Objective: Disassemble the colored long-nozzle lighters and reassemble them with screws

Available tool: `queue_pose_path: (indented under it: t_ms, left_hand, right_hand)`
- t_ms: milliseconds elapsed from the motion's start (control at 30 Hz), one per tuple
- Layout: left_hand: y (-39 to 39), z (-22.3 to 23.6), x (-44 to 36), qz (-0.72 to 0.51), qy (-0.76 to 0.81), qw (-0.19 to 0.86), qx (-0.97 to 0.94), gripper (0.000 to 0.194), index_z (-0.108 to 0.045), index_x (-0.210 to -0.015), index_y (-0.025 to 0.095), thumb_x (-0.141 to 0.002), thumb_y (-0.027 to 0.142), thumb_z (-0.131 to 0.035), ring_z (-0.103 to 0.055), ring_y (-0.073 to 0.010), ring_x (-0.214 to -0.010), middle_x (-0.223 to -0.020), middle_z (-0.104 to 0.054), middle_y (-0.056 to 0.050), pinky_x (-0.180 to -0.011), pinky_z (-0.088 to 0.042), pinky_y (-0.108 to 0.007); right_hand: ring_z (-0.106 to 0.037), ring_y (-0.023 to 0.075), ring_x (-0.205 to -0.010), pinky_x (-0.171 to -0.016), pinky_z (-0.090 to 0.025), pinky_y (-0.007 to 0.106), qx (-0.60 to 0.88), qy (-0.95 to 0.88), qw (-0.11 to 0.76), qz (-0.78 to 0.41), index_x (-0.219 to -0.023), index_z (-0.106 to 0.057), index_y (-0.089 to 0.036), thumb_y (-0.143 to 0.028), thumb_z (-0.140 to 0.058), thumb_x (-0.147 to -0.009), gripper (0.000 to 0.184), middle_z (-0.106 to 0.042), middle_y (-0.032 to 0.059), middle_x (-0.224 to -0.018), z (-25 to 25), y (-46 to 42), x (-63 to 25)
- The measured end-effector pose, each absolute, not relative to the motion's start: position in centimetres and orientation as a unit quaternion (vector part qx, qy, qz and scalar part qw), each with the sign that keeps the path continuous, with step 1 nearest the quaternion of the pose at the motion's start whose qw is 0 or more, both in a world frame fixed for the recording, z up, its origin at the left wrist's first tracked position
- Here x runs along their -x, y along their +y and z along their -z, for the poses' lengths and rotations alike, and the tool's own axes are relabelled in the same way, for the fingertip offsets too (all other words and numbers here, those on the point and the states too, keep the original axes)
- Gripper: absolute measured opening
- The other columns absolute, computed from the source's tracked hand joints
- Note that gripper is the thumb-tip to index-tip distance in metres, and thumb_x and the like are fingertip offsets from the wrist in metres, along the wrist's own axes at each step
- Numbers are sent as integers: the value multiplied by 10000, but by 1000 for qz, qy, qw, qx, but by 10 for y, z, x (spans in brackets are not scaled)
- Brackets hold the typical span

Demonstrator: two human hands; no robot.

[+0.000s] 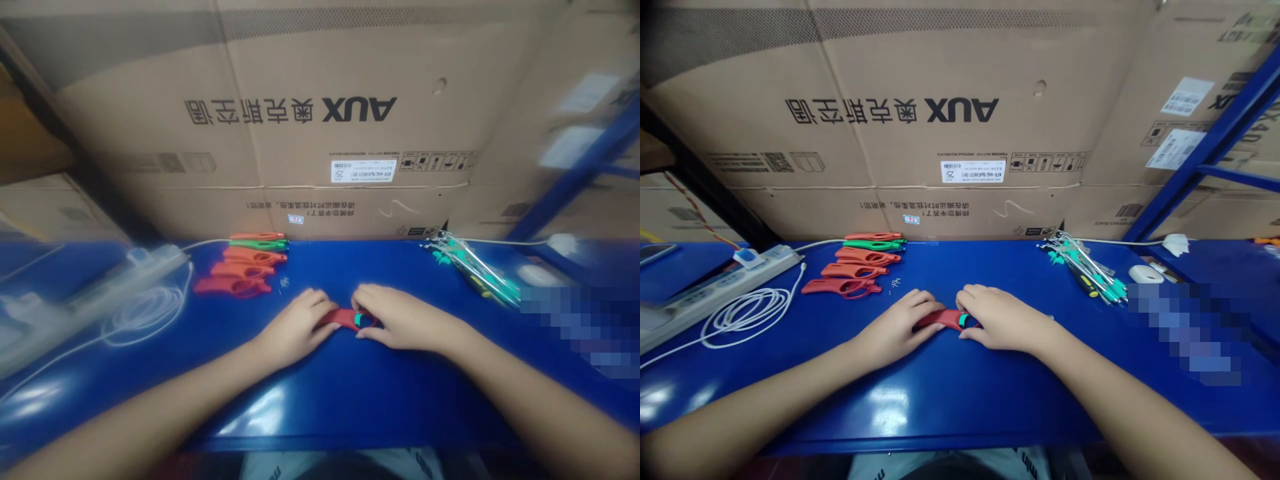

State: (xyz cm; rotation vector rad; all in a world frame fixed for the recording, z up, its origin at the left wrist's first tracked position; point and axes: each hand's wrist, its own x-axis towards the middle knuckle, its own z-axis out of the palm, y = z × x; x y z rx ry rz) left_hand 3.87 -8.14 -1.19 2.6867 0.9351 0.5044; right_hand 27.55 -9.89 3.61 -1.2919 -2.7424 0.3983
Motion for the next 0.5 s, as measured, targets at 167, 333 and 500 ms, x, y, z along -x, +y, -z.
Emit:
queue_pose_path:
  t_ms: [167, 333, 500]
  left_hand:
    - [-77, 18, -38, -197, 322, 126, -917, 212, -642, -1153, 199, -993, 318, -571, -570, -241, -967, -1075, -640, -87, -909, -478, -419]
    - [-81, 18, -39, -186, 334, 108, -918, 221, -629, -1159, 186, -1000, 316, -547, -551, -251, -933, -1053, -633, -95, -868, -467, -440]
    - [-83, 18, -42, -171, 344, 95, -918, 194, -625, -1126, 194, -1004, 307, -526, -541, -255, -935, -1072, -632, -85, -851, -450, -437]
  right_hand:
    - [-575, 235, -857, -709, -428, 331, 498, -857, 29, -127, -994, -545, -183, -326, -758, -848, 295, -616, 91, -1012, -28, -104, -269]
    - [-561, 274, -918, -738, -448, 367, 526, -847, 42, -65, -925, -551, -179, -298, -751, -837, 249, -587, 133, -1048, -21, -108, -264]
    - [-548, 284, -913, -755, -447, 396, 521, -849, 15, -83, -962, -539, -168, -319, -700, -860, 243, -593, 132, -1000, -21, -110, -261]
